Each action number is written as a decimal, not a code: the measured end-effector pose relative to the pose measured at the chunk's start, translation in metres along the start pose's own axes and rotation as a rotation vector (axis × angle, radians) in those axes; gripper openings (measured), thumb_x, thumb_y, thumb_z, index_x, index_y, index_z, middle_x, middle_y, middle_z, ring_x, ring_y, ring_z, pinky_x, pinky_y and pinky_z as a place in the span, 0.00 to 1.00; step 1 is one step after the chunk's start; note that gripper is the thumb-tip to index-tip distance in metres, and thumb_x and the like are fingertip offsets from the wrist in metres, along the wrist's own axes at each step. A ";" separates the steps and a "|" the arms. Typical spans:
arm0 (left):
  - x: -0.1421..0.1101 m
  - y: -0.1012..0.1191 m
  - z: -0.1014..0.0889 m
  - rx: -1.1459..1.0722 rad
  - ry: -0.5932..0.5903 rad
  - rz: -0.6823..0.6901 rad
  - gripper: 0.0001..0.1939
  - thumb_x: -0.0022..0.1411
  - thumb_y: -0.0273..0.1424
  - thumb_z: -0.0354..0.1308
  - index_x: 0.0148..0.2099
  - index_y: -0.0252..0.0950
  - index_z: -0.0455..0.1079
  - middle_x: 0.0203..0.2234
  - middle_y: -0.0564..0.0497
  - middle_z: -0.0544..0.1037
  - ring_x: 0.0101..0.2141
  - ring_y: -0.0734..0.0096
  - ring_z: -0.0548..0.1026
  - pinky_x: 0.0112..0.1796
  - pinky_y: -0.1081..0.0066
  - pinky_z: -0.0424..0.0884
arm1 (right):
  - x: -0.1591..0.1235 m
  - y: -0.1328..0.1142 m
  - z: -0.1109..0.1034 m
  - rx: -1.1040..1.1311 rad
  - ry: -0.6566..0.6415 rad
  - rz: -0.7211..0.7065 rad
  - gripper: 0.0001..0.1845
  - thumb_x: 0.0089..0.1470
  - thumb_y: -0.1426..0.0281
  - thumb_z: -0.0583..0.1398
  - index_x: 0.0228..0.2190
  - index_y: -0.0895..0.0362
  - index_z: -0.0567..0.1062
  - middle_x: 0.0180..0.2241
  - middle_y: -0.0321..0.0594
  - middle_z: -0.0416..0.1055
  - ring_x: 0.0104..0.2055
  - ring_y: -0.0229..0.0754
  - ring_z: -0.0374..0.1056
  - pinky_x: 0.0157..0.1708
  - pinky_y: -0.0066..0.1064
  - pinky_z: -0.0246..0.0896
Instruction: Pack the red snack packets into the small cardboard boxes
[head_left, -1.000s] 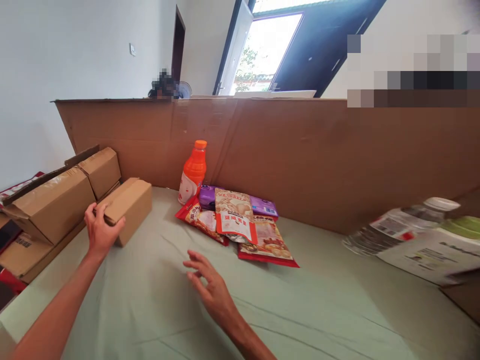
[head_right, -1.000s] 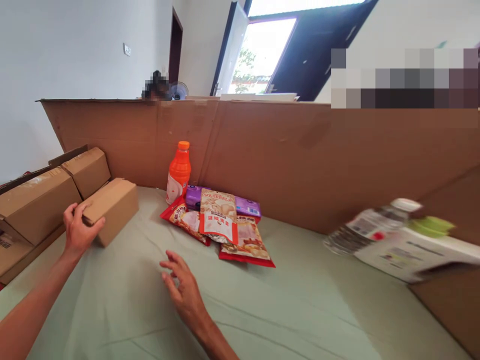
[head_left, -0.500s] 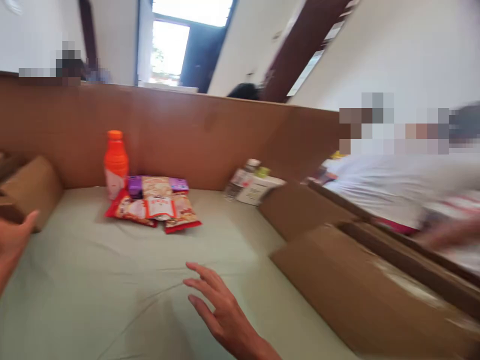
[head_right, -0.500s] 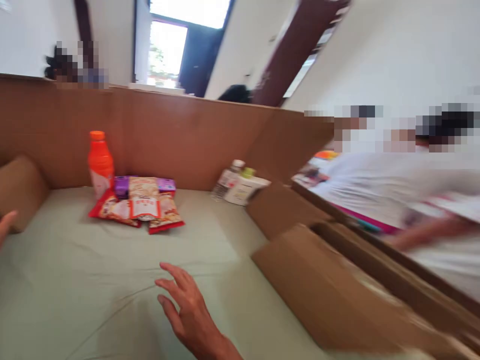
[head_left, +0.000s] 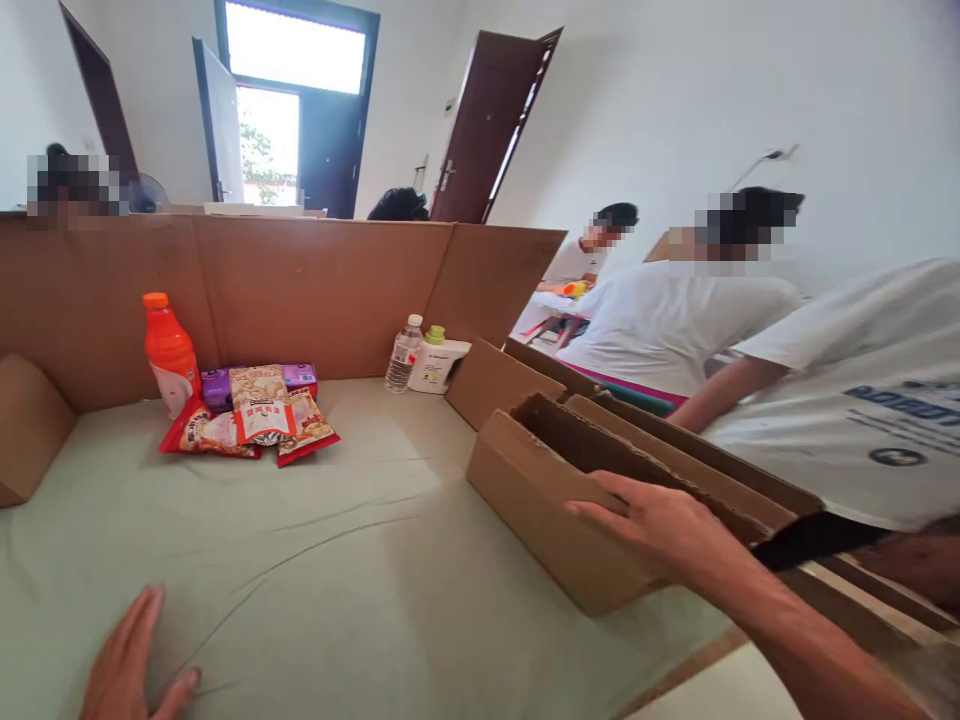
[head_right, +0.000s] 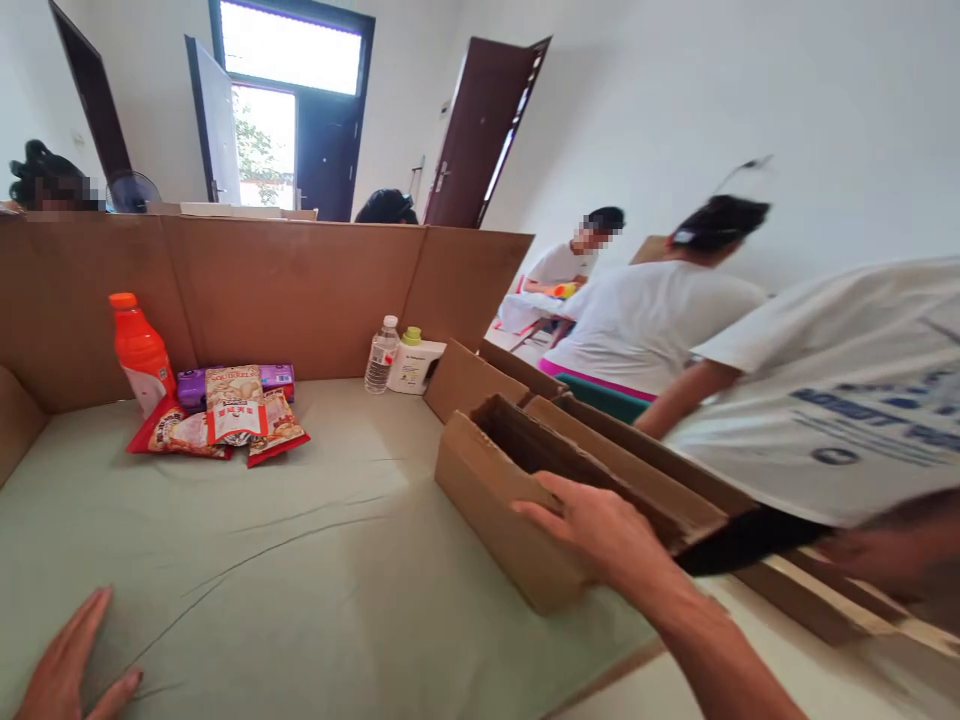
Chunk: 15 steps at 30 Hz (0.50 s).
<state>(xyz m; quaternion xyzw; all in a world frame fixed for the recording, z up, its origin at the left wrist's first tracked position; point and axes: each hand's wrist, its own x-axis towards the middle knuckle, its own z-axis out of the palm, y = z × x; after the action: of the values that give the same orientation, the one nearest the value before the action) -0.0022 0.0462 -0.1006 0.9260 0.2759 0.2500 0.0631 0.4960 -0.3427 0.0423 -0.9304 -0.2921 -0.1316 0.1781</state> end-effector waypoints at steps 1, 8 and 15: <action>0.001 0.011 -0.003 -0.023 -0.038 0.009 0.43 0.67 0.45 0.53 0.76 0.48 0.35 0.66 0.34 0.63 0.61 0.36 0.70 0.53 0.38 0.74 | -0.003 -0.014 -0.001 0.029 -0.025 -0.066 0.14 0.51 0.51 0.63 0.29 0.48 0.78 0.24 0.46 0.77 0.28 0.56 0.75 0.24 0.39 0.61; 0.035 0.086 -0.053 -0.478 -0.163 -0.041 0.59 0.57 0.43 0.68 0.76 0.49 0.31 0.74 0.36 0.44 0.70 0.33 0.50 0.62 0.35 0.58 | -0.049 -0.192 -0.024 0.270 -0.126 -0.861 0.11 0.64 0.64 0.58 0.30 0.51 0.76 0.27 0.37 0.77 0.30 0.44 0.72 0.39 0.38 0.65; 0.032 0.083 -0.064 -0.799 -0.059 -0.306 0.67 0.51 0.52 0.71 0.76 0.51 0.25 0.73 0.37 0.51 0.68 0.36 0.59 0.61 0.41 0.65 | -0.062 -0.269 -0.018 0.679 -0.398 -1.114 0.22 0.66 0.50 0.57 0.31 0.54 0.77 0.28 0.38 0.76 0.32 0.42 0.70 0.41 0.38 0.64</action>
<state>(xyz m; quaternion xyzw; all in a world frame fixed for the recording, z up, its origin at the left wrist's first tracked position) 0.0290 -0.0077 -0.0102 0.7840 0.2895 0.2985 0.4609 0.2849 -0.1747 0.1052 -0.5400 -0.7799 0.0691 0.3088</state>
